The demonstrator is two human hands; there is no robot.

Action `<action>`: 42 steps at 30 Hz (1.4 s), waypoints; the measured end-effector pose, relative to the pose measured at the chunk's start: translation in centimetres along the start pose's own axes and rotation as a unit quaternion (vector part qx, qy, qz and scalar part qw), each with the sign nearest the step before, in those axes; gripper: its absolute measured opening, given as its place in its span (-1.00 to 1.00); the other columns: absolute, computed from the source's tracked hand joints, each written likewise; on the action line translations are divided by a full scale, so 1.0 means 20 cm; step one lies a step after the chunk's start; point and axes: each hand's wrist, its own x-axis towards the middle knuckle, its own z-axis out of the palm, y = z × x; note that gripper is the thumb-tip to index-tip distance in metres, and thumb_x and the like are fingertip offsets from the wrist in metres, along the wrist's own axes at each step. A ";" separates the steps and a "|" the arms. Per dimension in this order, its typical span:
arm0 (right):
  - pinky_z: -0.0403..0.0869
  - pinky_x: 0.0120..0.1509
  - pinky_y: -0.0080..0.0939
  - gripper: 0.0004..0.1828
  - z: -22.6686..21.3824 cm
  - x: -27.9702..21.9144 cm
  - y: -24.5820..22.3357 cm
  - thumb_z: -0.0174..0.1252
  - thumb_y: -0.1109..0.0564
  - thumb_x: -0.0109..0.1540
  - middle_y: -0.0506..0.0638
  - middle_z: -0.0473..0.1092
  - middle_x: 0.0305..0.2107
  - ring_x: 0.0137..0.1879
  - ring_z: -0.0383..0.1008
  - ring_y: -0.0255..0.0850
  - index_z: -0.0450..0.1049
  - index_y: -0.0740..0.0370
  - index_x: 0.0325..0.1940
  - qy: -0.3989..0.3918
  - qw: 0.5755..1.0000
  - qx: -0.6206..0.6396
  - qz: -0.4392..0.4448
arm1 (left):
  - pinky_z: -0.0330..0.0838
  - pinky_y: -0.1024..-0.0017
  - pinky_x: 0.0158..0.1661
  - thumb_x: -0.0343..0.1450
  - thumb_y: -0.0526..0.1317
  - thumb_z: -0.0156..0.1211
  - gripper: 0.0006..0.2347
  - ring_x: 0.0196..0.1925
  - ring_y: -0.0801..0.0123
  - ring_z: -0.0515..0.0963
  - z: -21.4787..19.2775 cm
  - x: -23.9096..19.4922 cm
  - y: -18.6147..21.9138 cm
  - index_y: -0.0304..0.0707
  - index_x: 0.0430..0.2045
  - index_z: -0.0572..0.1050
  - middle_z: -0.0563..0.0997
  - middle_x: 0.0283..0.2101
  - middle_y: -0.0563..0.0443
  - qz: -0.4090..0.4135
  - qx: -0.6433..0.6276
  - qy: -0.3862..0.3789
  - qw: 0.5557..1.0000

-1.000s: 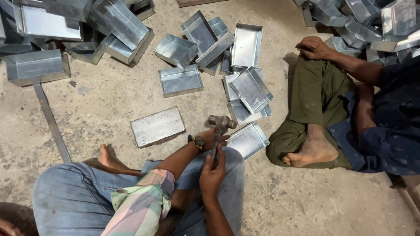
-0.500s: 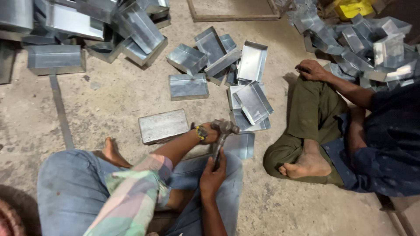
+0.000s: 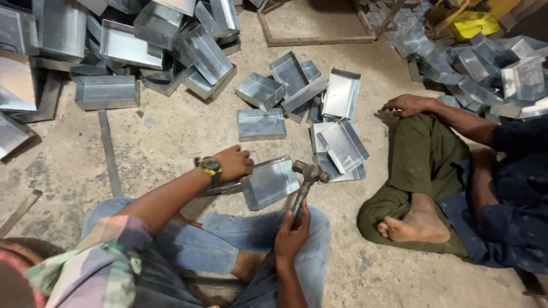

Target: The person uses a hammer to flatten and shape the edges of small metal trays, handling each tray one at a time and striking the folded metal seams.

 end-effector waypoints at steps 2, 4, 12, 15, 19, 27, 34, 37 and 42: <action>0.27 -0.41 -0.39 -0.50 0.01 0.00 0.00 0.06 0.26 0.35 -0.16 0.30 -0.49 -0.47 0.21 -0.44 0.29 0.29 0.40 -0.008 1.000 0.007 -0.022 | 0.36 0.27 -0.05 0.34 -0.15 0.13 -0.93 0.01 0.32 0.48 0.04 -0.15 0.00 0.02 -0.43 0.56 0.59 -0.22 0.23 -0.044 0.009 -0.026 0.999; 0.24 -0.45 -0.39 -0.48 0.01 -0.01 0.01 0.07 0.26 0.34 -0.16 0.28 -0.53 -0.50 0.20 -0.44 0.29 0.28 0.41 -0.012 1.000 0.016 0.006 | 0.36 0.26 -0.02 0.33 -0.15 0.14 -0.91 0.03 0.32 0.48 0.07 -0.27 -0.04 0.02 -0.41 0.57 0.60 -0.22 0.25 -0.090 0.000 -0.043 0.995; 0.20 -0.52 -0.40 -0.45 0.00 0.00 0.08 0.08 0.26 0.33 -0.17 0.25 -0.58 -0.55 0.16 -0.47 0.26 0.25 0.44 -0.034 0.998 0.004 0.052 | 0.26 -0.01 0.09 0.21 -0.21 0.27 -0.72 0.33 -0.06 0.34 0.16 -0.56 -0.01 0.18 -0.23 0.69 0.43 0.30 -0.01 -0.382 -0.084 0.032 0.920; 0.20 -0.50 -0.41 -0.45 0.01 0.01 0.10 0.09 0.26 0.33 -0.17 0.25 -0.59 -0.54 0.16 -0.47 0.26 0.25 0.44 -0.037 0.998 -0.010 0.041 | 0.16 -0.16 0.23 0.03 -0.21 0.39 -0.49 0.43 -0.17 0.21 0.28 -0.63 0.00 0.17 -0.08 0.64 0.26 0.40 -0.13 -0.449 -0.140 0.004 0.883; 0.22 -0.51 -0.40 -0.45 -0.02 0.01 0.12 0.10 0.26 0.32 -0.18 0.27 -0.59 -0.55 0.18 -0.46 0.28 0.25 0.42 -0.043 0.997 -0.038 0.056 | 0.34 0.08 0.34 0.28 -0.16 0.20 -0.51 0.39 -0.11 0.36 0.52 -0.60 0.06 -0.22 0.15 0.39 0.36 0.35 -0.25 -0.549 -0.365 0.345 0.667; 0.21 -0.52 -0.39 -0.41 -0.03 0.00 0.12 0.12 0.27 0.30 -0.17 0.24 -0.60 -0.56 0.17 -0.45 0.29 0.16 0.45 -0.048 0.994 -0.061 0.074 | 0.15 0.32 0.24 0.33 -0.11 0.30 -0.39 0.31 0.31 0.34 0.84 -0.40 0.27 -0.18 0.30 0.25 0.43 0.28 -0.06 -0.504 -0.698 0.364 0.356; 0.23 -0.54 -0.39 -0.37 -0.06 0.01 0.14 0.13 0.29 0.27 -0.22 0.27 -0.58 -0.57 0.19 -0.47 0.26 0.15 0.45 -0.063 0.994 -0.034 0.080 | 0.31 0.16 0.17 0.39 -0.11 0.20 -0.43 0.17 0.05 0.47 0.81 -0.38 0.09 -0.50 0.27 0.35 0.52 0.11 -0.23 -0.508 -0.752 0.298 0.296; 0.24 -0.55 -0.38 -0.37 0.00 0.00 0.13 0.14 0.30 0.27 -0.17 0.29 -0.61 -0.59 0.21 -0.45 0.28 0.15 0.45 -0.077 0.993 -0.066 0.068 | 0.18 0.16 0.29 0.34 -0.02 0.18 -0.35 0.33 0.03 0.35 0.60 -0.40 0.11 -0.29 0.35 0.26 0.40 0.30 -0.25 -0.608 -0.581 0.270 0.469; 0.25 -0.55 -0.37 -0.37 0.03 -0.01 0.00 0.18 0.31 0.26 -0.12 0.35 -0.60 -0.58 0.25 -0.44 0.32 0.15 0.44 -0.097 0.989 -0.101 0.057 | -0.14 -0.11 0.48 0.40 0.14 0.06 -0.24 0.55 -0.21 0.10 0.29 -0.25 0.23 -0.44 0.43 0.12 0.16 0.49 -0.31 -0.524 -0.162 0.301 0.780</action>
